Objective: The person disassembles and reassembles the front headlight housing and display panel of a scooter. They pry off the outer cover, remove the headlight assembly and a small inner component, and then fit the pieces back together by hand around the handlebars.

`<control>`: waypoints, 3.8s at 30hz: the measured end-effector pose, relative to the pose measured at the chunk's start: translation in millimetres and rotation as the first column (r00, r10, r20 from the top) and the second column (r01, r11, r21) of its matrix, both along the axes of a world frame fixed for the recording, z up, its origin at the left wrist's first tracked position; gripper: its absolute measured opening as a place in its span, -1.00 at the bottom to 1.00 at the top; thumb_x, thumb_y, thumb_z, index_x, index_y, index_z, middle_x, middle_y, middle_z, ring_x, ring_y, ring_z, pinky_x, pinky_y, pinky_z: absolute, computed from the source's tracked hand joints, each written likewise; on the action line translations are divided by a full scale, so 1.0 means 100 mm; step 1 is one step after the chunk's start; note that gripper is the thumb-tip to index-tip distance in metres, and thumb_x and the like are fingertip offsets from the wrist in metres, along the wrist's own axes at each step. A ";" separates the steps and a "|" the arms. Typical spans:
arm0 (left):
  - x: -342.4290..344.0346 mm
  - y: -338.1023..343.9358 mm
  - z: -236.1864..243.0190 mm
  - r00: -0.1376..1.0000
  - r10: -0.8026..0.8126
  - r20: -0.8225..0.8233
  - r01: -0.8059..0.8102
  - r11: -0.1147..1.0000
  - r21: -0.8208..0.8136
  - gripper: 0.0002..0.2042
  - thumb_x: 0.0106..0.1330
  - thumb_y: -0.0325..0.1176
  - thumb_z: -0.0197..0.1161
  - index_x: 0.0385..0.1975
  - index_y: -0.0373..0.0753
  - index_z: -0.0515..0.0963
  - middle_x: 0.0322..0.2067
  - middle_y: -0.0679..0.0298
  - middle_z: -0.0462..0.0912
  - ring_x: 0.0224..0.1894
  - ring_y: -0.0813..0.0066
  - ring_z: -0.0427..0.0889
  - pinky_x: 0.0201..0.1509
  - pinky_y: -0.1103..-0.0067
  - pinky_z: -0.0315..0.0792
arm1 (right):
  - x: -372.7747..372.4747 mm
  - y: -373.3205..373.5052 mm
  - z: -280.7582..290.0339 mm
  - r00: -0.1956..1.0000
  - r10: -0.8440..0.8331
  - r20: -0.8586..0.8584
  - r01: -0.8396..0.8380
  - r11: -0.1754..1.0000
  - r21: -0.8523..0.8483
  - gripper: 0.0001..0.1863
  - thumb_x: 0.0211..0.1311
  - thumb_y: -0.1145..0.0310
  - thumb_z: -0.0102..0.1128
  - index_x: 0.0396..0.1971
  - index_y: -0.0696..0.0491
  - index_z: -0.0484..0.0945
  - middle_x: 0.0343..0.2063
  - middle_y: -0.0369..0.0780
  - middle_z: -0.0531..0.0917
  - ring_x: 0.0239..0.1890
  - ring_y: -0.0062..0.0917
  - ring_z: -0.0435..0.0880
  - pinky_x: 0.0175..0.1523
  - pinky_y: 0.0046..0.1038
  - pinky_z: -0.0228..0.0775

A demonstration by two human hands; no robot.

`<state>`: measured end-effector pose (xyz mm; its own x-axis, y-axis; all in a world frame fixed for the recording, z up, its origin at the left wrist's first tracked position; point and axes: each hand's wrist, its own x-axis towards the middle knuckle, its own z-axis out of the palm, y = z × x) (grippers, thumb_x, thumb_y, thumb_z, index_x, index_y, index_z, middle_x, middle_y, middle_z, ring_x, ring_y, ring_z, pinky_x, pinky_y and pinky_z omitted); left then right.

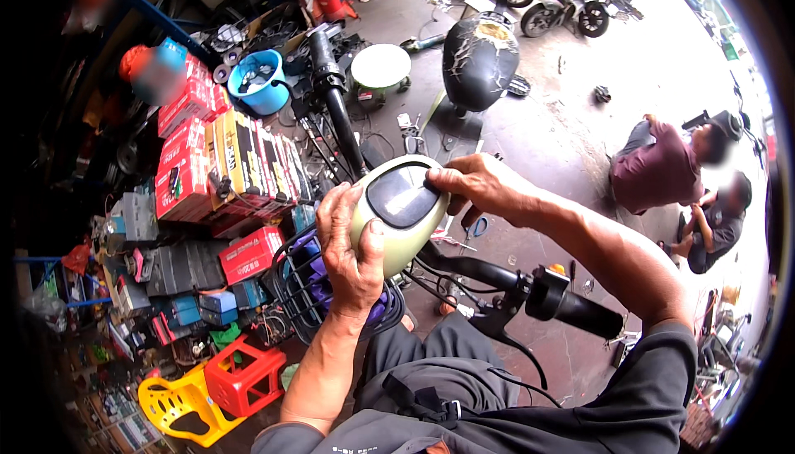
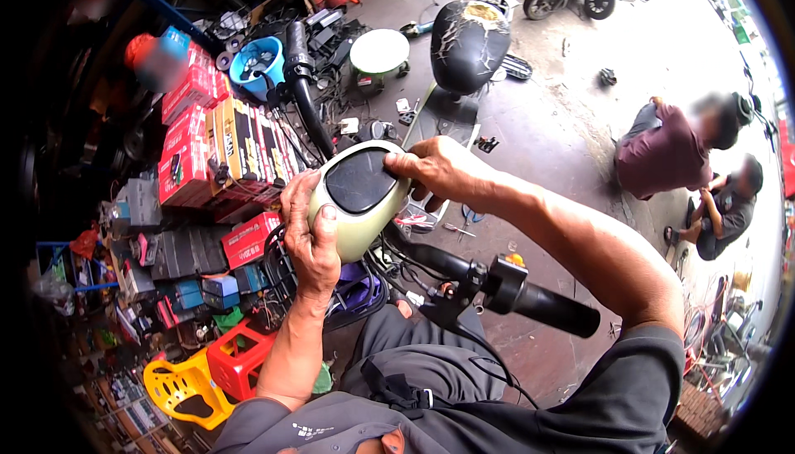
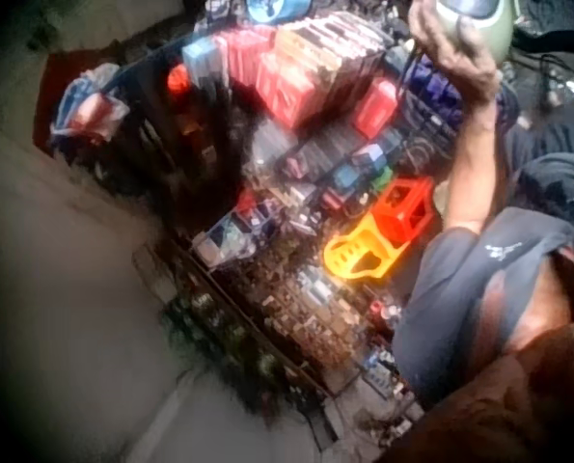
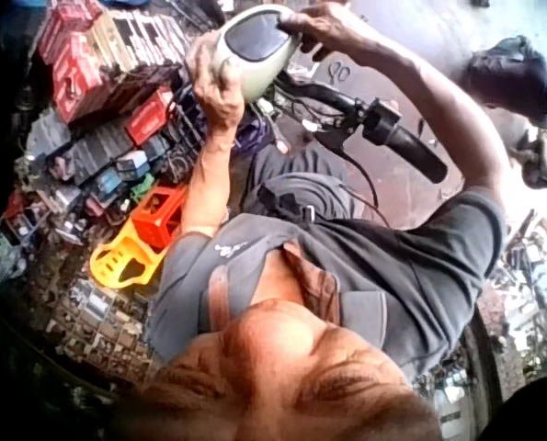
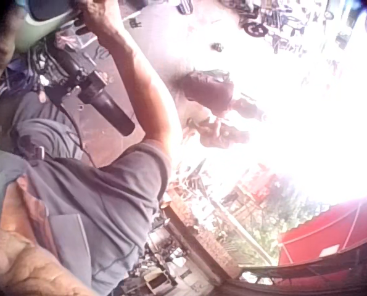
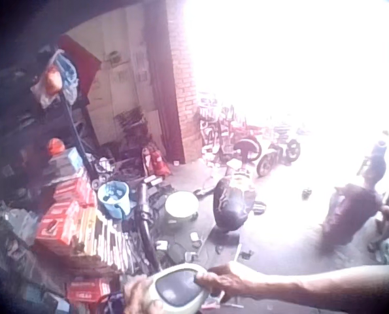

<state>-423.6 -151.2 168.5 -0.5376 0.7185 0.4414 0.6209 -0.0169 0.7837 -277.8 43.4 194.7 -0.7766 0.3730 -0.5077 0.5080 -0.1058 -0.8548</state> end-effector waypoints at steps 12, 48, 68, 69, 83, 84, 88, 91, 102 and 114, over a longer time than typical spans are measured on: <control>-0.07 0.04 0.11 0.995 -0.058 -0.079 0.049 0.992 -0.115 -0.54 0.27 -0.31 0.12 0.11 -0.46 0.44 0.11 -0.10 0.43 0.18 -0.02 0.42 0.30 0.24 0.28 | 0.00 -0.20 -0.23 0.937 -0.267 -0.227 0.193 0.934 -0.302 -0.49 0.45 0.03 0.00 -0.11 0.28 0.50 -0.35 -0.17 0.67 -0.35 -0.54 0.69 -0.22 -0.50 0.59; -0.42 0.40 0.41 0.942 -0.334 0.014 0.318 0.882 -0.347 -0.31 0.07 -0.05 0.46 0.03 -0.54 0.47 -0.08 -0.10 0.59 -0.02 0.07 0.62 0.10 0.40 0.47 | -0.18 -0.39 -0.55 0.829 -0.357 -0.430 0.381 0.924 -0.031 -0.57 0.41 0.17 -0.08 -0.02 0.26 0.47 -0.36 -0.08 0.62 -0.28 -0.44 0.58 -0.13 -0.40 0.40; 0.01 0.62 0.82 0.804 -0.502 -0.319 -0.110 0.402 -0.909 0.19 -0.20 0.09 0.54 0.40 -0.35 -0.02 0.19 -0.13 0.29 0.23 -0.12 0.36 0.27 0.19 0.35 | -0.11 -0.54 -0.55 0.742 -0.555 -0.377 0.377 0.810 -0.449 -0.35 0.28 -0.07 0.13 0.05 0.26 0.43 -0.12 -0.10 0.59 -0.04 -0.47 0.53 0.00 -0.41 0.38; 0.01 0.62 0.84 0.817 -0.496 -0.295 -0.092 0.392 -0.915 0.17 -0.20 0.07 0.54 0.40 -0.35 -0.01 0.18 -0.13 0.30 0.22 -0.13 0.37 0.26 0.18 0.36 | -0.08 -0.59 -0.51 0.734 -0.577 -0.359 0.359 0.777 -0.516 -0.28 0.24 -0.11 0.20 0.10 0.27 0.40 -0.09 -0.09 0.59 -0.01 -0.46 0.54 0.05 -0.41 0.39; -0.10 0.58 0.74 0.755 -0.550 -0.357 -0.040 0.505 -0.862 0.12 -0.23 0.01 0.54 0.32 -0.44 0.06 0.10 -0.21 0.35 0.12 -0.18 0.44 0.17 0.15 0.43 | -0.22 -0.92 -0.62 0.589 -0.666 -0.458 0.445 0.740 -0.505 0.01 0.07 0.02 0.38 0.27 0.35 0.00 0.10 0.11 0.40 0.18 -0.24 0.44 0.27 -0.30 0.31; -0.08 0.59 0.76 0.772 -0.547 -0.324 -0.008 0.501 -0.866 0.13 -0.22 0.03 0.54 0.33 -0.45 0.05 0.11 -0.24 0.34 0.14 -0.18 0.43 0.19 0.15 0.41 | -0.23 -0.93 -0.65 0.589 -0.656 -0.472 0.454 0.752 -0.478 0.03 0.06 -0.03 0.37 0.27 0.35 0.00 0.09 0.14 0.41 0.17 -0.18 0.46 0.25 -0.27 0.32; -0.09 0.61 0.75 0.746 -0.566 -0.351 -0.023 0.505 -0.863 0.12 -0.21 0.03 0.52 0.32 -0.46 0.06 0.10 -0.23 0.35 0.12 -0.17 0.44 0.17 0.16 0.42 | -0.20 -0.89 -0.66 0.616 -0.642 -0.457 0.430 0.760 -0.488 0.01 0.07 -0.01 0.36 0.27 0.34 0.00 0.06 0.13 0.44 0.14 -0.20 0.48 0.23 -0.28 0.34; -0.07 0.63 0.76 0.742 -0.575 -0.345 -0.019 0.497 -0.868 0.10 -0.21 0.02 0.52 0.30 -0.48 0.07 0.05 -0.21 0.38 0.09 -0.17 0.47 0.13 0.16 0.44 | -0.20 -0.91 -0.66 0.599 -0.656 -0.458 0.419 0.745 -0.518 -0.03 0.10 0.04 0.37 0.27 0.33 0.01 0.04 0.10 0.46 0.12 -0.25 0.49 0.22 -0.30 0.35; -0.40 0.55 0.57 0.892 -0.441 -0.093 0.283 0.709 -0.646 -0.18 0.15 0.13 0.38 0.20 -0.45 0.35 0.07 -0.02 0.49 0.16 0.18 0.50 0.23 0.38 0.37 | -0.18 -0.86 -0.48 0.553 -0.710 -0.436 0.417 0.689 -0.593 -0.20 0.16 0.26 0.34 0.25 0.28 0.09 0.06 -0.02 0.44 0.12 -0.39 0.46 0.25 -0.39 0.33; -0.61 0.83 0.43 0.716 -0.043 0.696 0.574 0.604 -0.553 -0.61 0.52 -0.03 0.00 -0.13 -0.30 0.54 -0.30 0.36 0.63 -0.29 0.70 0.59 -0.21 0.67 0.52 | -0.18 -0.87 -0.45 0.567 -0.708 -0.420 0.424 0.688 -0.588 -0.31 0.16 0.27 0.25 0.24 0.21 0.22 0.03 -0.10 0.51 0.08 -0.44 0.48 0.26 -0.39 0.24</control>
<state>-484.2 -68.4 211.8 -0.1477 0.8083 -0.5699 0.1243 0.5869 0.8001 -295.7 -43.3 150.0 -0.6409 0.7277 -0.2442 -0.3600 -0.5659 -0.7417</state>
